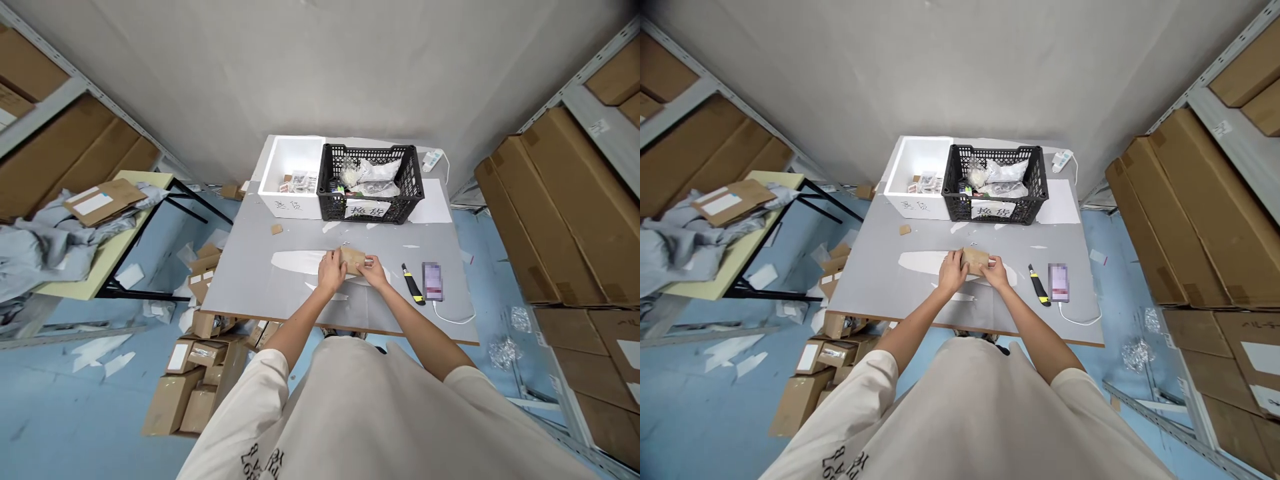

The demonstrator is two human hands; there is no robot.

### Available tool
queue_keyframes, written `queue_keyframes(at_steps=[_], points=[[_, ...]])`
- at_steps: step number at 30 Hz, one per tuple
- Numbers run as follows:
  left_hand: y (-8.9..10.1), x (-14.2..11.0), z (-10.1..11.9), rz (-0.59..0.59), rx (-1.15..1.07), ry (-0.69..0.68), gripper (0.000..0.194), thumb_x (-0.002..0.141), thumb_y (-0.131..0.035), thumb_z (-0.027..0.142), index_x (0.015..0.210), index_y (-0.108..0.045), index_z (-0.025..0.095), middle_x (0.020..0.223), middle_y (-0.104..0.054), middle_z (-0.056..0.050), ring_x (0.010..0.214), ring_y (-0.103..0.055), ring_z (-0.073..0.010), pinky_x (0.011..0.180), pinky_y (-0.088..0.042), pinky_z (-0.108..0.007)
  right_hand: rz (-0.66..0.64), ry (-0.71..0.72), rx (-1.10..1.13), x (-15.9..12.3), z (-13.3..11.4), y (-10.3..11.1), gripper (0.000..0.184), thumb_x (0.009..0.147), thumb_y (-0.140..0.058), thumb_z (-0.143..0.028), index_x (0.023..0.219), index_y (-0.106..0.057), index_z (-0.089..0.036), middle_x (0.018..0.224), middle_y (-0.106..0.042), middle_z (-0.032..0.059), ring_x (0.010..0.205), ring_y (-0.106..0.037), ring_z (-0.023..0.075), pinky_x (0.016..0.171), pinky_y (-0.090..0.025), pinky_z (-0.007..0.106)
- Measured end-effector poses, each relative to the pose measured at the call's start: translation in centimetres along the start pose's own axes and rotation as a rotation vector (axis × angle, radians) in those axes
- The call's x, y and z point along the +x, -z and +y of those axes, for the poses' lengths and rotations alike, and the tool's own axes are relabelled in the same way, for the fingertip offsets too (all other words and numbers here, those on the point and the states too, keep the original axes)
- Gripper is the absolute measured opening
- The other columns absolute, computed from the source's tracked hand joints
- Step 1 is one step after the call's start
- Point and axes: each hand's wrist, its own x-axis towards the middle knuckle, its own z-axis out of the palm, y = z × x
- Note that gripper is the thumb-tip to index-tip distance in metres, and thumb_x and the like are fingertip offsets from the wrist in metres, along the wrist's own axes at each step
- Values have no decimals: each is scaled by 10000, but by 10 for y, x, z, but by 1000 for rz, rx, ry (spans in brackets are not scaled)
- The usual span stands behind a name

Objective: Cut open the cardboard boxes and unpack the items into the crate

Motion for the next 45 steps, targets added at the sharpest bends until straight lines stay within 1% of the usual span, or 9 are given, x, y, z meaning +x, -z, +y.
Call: queue_keyframes(at_steps=[5,10,17,23,27,31,35,39,45], points=[[1,-2,0,-29,-118,13,487,965,-519,263,1449,-488,224,1261,-542,-150,1129,-584,-305,977,-478,-413,-6,28,11,-5,-14,7,518,744,-670,-345,1237,-565,-227,1003,-734,54,826,-712,205,786,-570,334],[-26,4,11,-72,-282,44,485,957,-540,263,1440,-497,241,1276,-534,-121,1051,-628,-242,930,-524,-367,105,128,-56,-5,-13,42,488,779,-610,-328,1259,-595,-240,1064,-732,50,830,-702,192,803,-567,324],[-56,6,23,-166,-361,9,512,920,-569,231,1427,-502,217,1318,-533,-133,1128,-607,-256,988,-518,-400,194,83,-110,-10,12,76,344,779,-656,-382,1072,-668,-202,980,-748,77,857,-704,223,841,-554,360],[-45,6,34,-108,-121,-141,424,894,-552,148,1305,-600,243,1447,-461,-140,1304,-464,-335,1078,-410,-494,212,70,-94,-8,17,79,310,749,-700,-437,947,-684,-200,937,-753,74,864,-709,235,848,-555,366],[-41,0,47,-238,-29,-387,448,911,-470,93,1305,-593,265,1376,-541,-103,1255,-499,-288,1040,-416,-437,219,123,-116,-7,14,74,259,787,-652,-428,920,-698,-211,971,-763,74,913,-707,240,899,-545,375],[-36,-5,51,-207,40,-370,368,991,-485,289,1350,-545,234,1339,-567,-130,1224,-522,-306,1030,-410,-443,96,175,-8,-7,11,65,298,868,-516,-413,970,-716,-217,1017,-769,61,902,-709,212,909,-547,358],[-23,-5,30,-78,118,-156,498,988,-505,508,1396,-485,223,1289,-571,-147,1210,-533,-336,1016,-427,-456,47,118,-44,-7,13,53,257,813,-567,-362,967,-707,-212,1051,-765,62,936,-704,218,903,-546,363],[-12,-6,-14,-19,68,58,428,995,-489,405,1376,-492,210,1243,-570,-149,1148,-576,-321,976,-472,-444,5,-27,-121,-10,19,36,215,758,-622,-336,931,-681,-223,963,-753,40,918,-701,226,886,-548,379],[-20,-19,-70,26,-238,203,431,962,-517,317,1368,-490,177,1239,-566,-150,1150,-602,-270,1002,-500,-427,-83,25,-79,-20,15,9,186,766,-619,-303,933,-636,-221,1074,-732,57,980,-691,201,935,-528,360]])
